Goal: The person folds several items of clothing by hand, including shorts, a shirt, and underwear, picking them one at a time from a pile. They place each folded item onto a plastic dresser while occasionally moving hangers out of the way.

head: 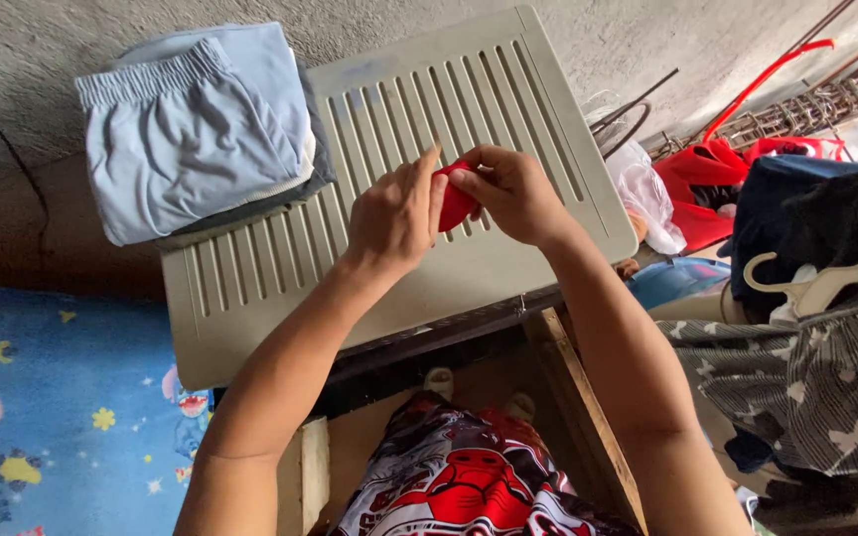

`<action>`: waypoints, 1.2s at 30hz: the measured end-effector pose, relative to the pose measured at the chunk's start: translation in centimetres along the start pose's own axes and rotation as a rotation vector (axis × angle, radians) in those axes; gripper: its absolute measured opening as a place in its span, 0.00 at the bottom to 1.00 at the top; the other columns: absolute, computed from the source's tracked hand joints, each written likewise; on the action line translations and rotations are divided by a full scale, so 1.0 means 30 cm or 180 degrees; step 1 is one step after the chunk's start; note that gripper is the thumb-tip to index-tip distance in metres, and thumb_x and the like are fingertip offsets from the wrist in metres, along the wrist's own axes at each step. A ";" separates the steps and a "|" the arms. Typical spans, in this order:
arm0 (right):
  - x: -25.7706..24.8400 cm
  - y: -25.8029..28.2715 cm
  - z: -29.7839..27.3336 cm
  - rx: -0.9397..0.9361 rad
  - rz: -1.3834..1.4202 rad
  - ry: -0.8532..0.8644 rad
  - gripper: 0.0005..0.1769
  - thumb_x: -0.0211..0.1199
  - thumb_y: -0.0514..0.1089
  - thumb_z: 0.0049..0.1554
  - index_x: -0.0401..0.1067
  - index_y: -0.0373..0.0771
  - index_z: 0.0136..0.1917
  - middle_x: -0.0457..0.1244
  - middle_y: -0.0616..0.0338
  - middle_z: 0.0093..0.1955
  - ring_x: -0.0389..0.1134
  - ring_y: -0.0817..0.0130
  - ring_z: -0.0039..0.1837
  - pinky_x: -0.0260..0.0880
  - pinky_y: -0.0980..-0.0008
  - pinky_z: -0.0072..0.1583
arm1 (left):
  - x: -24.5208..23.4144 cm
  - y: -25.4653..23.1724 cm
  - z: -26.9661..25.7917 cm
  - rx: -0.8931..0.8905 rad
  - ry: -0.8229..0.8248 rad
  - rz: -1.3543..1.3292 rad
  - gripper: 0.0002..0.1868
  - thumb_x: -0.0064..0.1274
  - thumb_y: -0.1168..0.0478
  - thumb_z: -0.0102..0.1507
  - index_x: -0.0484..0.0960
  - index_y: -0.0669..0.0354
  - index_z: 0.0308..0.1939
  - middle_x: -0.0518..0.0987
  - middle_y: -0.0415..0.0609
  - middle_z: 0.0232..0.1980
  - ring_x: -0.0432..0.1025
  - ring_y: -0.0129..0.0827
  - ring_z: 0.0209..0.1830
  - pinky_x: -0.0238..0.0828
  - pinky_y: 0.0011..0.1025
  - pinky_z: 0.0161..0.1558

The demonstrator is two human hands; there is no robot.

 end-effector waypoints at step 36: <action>-0.219 -0.152 0.215 -0.0369 -0.1751 -0.2736 0.28 0.64 0.38 0.42 0.60 0.40 0.56 0.56 0.53 0.55 0.60 0.65 0.51 0.61 0.68 0.51 | 0.594 0.313 0.554 -0.1433 -0.0357 -0.0755 0.21 0.53 0.58 0.47 0.68 0.60 0.41 0.73 0.57 0.36 0.68 0.46 0.36 0.65 0.37 0.35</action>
Point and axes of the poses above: each hand's wrist, its own z-axis towards the middle knuckle, its own x-axis out of the palm, y = z × x, the point moved 2 cm from there along z, towards the middle knuckle
